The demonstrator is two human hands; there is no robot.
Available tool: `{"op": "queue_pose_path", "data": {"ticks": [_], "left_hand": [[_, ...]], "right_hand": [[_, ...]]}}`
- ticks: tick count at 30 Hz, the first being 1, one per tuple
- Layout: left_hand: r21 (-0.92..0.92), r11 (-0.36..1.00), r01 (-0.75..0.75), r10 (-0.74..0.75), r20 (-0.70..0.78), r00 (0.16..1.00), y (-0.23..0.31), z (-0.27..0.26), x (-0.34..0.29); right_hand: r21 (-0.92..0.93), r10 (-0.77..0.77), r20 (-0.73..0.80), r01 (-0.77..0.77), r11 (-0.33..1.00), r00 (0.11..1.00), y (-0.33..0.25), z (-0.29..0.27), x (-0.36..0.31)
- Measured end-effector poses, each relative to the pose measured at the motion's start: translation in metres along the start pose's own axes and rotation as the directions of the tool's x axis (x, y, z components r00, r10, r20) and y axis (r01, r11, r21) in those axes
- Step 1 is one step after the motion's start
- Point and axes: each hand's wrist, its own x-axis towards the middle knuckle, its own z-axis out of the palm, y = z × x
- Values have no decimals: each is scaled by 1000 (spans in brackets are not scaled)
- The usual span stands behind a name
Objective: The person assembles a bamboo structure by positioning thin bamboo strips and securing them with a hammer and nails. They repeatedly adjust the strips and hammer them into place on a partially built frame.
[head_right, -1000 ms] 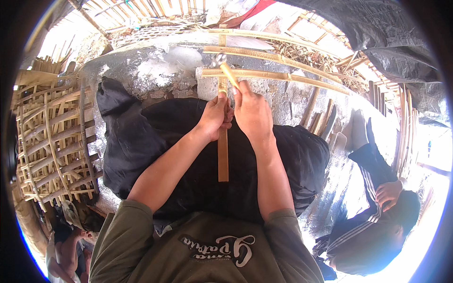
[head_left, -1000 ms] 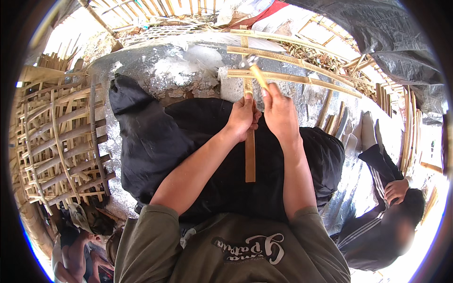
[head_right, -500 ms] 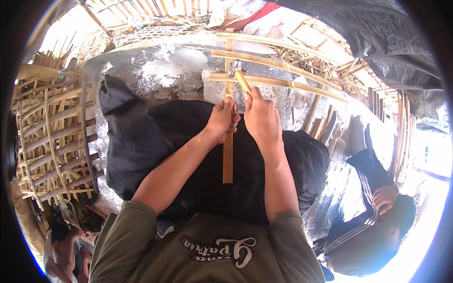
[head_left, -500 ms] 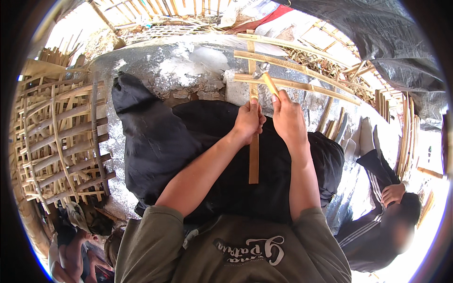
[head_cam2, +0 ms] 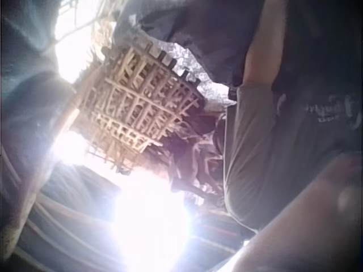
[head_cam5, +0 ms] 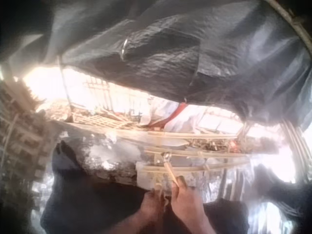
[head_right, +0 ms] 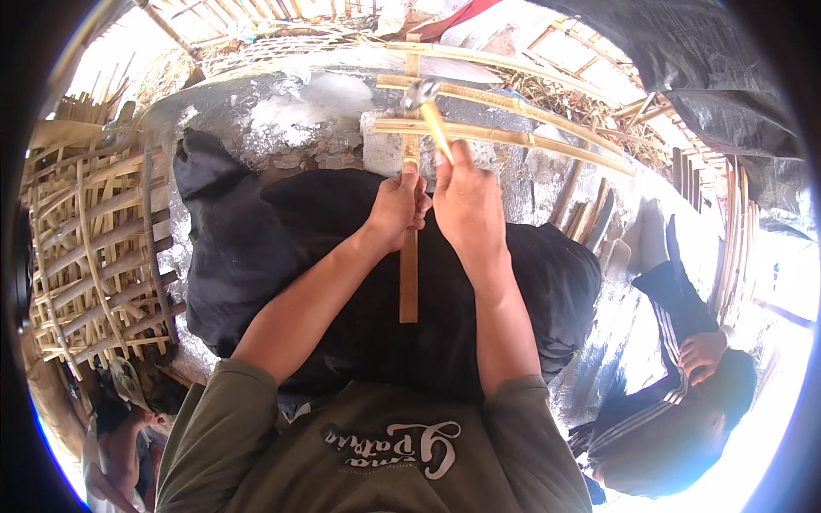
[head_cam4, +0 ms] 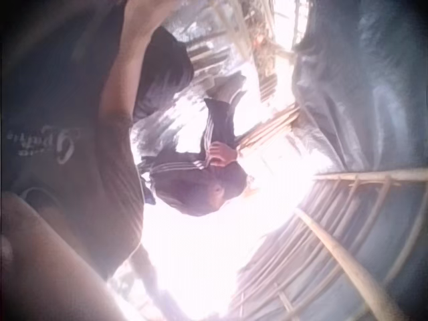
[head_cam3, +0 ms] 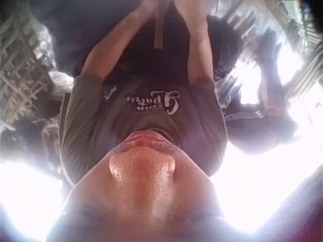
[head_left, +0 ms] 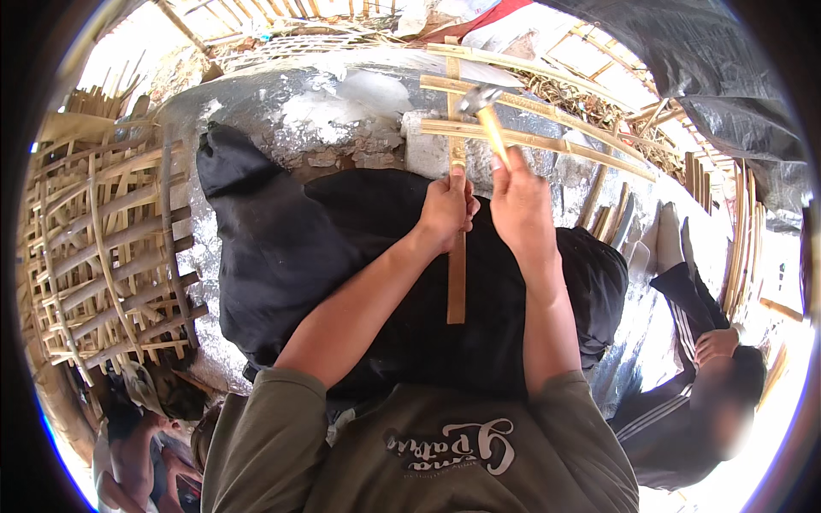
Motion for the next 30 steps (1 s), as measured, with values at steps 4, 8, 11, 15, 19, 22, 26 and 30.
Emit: {"op": "queue_pose_path", "data": {"ticks": [4,8,11,15,19,22,26,30], "left_hand": [[-1,1000,6,-6,5,1000,3,0,3],[-2,1000,22,-22,6,1000,1,-1,2],[17,999,36,-35,-13,999,4,0,-1],[6,999,31,-31,-7,999,2,-2,2],[34,999,23,-22,-29,999,-4,-3,-2],[55,998,13,-11,-29,1000,-2,-3,2],[50,999,15,-13,-29,999,-4,-3,4],[25,1000,9,-9,4,1000,-8,-9,6]], "right_hand": [[-129,-31,65,39,991,997,11,9,2],[1,-19,-1,19,1000,1000,1,-2,0],[-164,-43,2,43,986,999,16,19,0],[-42,-51,-11,51,998,999,2,2,1],[5,19,17,-19,1000,1000,-2,0,-2],[-181,16,93,1,983,996,11,20,-6],[-136,4,79,6,991,997,20,23,-3],[-124,10,79,0,992,997,16,22,-5]]}}
